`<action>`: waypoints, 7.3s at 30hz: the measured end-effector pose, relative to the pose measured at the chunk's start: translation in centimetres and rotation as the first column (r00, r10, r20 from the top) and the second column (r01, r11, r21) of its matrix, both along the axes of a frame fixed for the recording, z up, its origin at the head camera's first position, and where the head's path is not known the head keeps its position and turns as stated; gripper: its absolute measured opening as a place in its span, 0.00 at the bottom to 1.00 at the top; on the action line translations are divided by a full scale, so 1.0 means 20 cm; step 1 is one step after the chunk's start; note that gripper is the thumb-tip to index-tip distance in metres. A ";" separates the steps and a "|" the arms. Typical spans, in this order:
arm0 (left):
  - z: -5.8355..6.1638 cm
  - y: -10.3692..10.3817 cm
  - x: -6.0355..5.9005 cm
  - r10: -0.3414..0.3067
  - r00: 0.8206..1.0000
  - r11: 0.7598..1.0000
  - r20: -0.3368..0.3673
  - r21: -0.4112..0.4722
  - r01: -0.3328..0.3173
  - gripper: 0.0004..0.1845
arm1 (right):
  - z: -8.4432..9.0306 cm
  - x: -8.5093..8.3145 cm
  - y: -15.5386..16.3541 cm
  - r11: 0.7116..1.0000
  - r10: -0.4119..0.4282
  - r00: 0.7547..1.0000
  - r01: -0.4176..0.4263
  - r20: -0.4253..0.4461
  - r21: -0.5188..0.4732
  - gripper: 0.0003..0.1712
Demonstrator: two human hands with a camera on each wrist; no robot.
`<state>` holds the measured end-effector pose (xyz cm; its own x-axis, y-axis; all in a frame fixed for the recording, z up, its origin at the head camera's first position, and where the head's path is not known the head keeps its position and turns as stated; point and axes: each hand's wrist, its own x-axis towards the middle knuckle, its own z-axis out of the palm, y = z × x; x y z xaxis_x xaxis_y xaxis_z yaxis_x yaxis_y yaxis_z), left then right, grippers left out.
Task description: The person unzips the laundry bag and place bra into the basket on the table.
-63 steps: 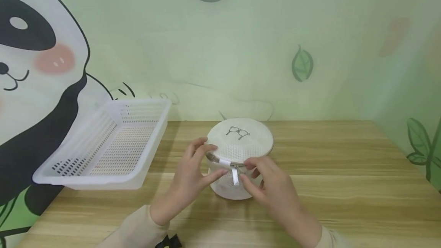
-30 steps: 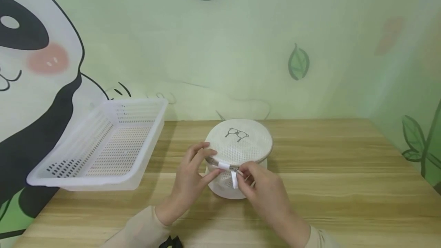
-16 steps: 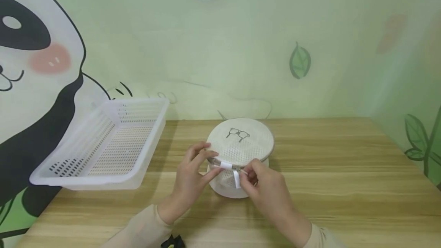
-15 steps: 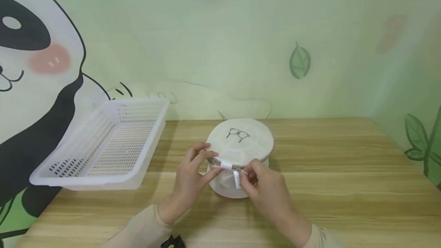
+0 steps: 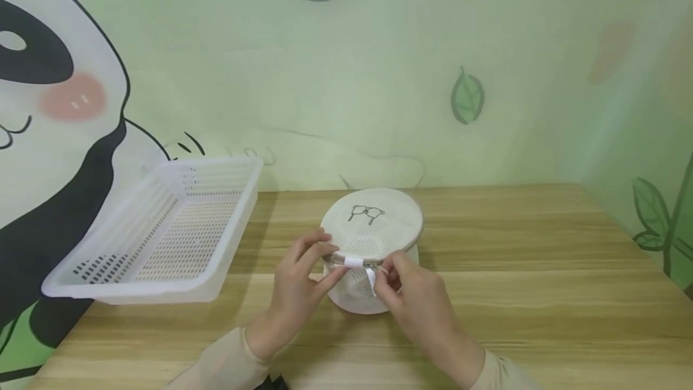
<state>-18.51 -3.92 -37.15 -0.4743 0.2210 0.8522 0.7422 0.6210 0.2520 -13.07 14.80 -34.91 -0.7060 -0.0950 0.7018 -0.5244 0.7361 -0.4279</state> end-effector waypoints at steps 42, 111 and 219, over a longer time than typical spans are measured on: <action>0.03 0.04 0.00 -0.076 0.977 0.997 -0.199 -0.022 0.073 0.13 | -0.01 -0.05 -0.02 0.994 0.107 0.982 -0.110 -0.158 -0.012 0.11; 0.14 -0.14 -0.11 -0.295 0.936 0.948 -0.190 -0.181 0.261 0.08 | 0.03 -0.11 0.13 0.998 -0.039 0.986 0.047 -0.163 0.042 0.09; 0.07 -0.01 -0.01 -0.125 0.904 0.988 -0.410 -0.140 0.073 0.07 | -0.07 -0.13 0.05 1.000 -0.003 0.940 0.014 -0.340 0.028 0.08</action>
<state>-18.62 -4.12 -35.68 -0.0528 0.3595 0.9317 0.8223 0.5450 -0.1637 -15.57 15.90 -36.28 -0.4266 -0.1143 0.8972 -0.6287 0.7506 -0.2033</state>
